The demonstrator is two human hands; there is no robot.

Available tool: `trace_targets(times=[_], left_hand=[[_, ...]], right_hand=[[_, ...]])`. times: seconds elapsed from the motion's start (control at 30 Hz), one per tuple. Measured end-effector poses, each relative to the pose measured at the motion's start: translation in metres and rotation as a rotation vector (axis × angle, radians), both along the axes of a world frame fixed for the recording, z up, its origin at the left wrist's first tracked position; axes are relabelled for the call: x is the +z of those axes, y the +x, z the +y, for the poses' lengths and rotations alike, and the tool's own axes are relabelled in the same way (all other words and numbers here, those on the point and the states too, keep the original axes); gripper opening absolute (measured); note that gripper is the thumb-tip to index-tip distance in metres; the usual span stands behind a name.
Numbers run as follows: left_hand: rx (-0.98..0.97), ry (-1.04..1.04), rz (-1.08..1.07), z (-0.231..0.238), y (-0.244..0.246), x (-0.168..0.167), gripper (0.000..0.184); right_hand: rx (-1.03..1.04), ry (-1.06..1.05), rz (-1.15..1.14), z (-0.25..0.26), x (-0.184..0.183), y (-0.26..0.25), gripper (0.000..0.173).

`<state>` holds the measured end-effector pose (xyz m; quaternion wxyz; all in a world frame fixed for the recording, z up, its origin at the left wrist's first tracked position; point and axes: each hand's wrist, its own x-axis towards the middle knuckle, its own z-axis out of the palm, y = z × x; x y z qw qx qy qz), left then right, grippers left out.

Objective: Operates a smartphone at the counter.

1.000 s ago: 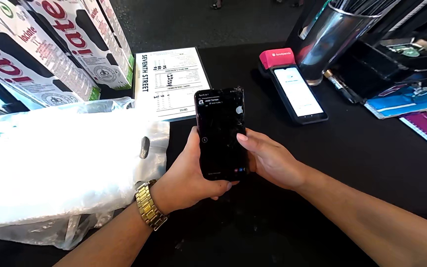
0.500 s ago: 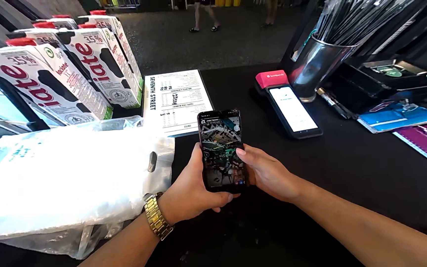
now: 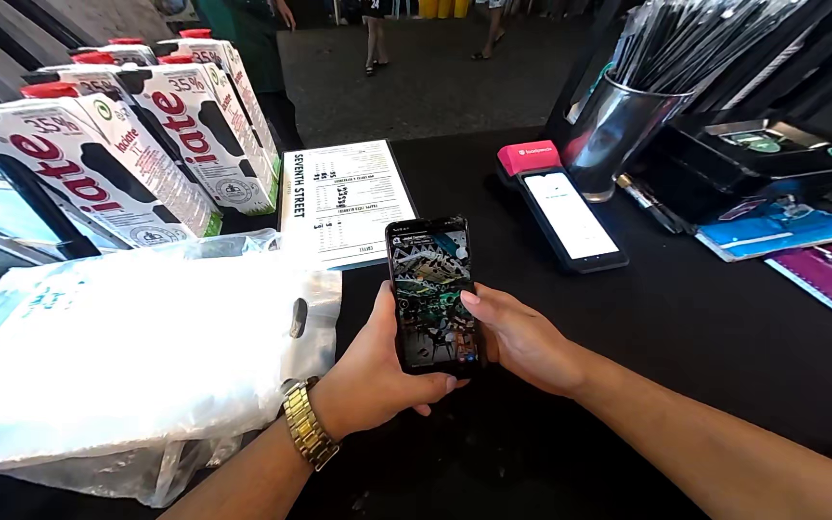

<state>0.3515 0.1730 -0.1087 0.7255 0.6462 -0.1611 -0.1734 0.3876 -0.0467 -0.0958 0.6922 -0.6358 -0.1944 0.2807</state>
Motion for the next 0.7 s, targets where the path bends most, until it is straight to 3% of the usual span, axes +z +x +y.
trace_targets(times=[0.7], left_hand=[[-0.002, -0.015, 0.006, -0.0006, 0.0000, -0.0008, 0.100]], right_hand=[[0.000, 0.017, 0.000, -0.0004, 0.0003, -0.0005, 0.049]])
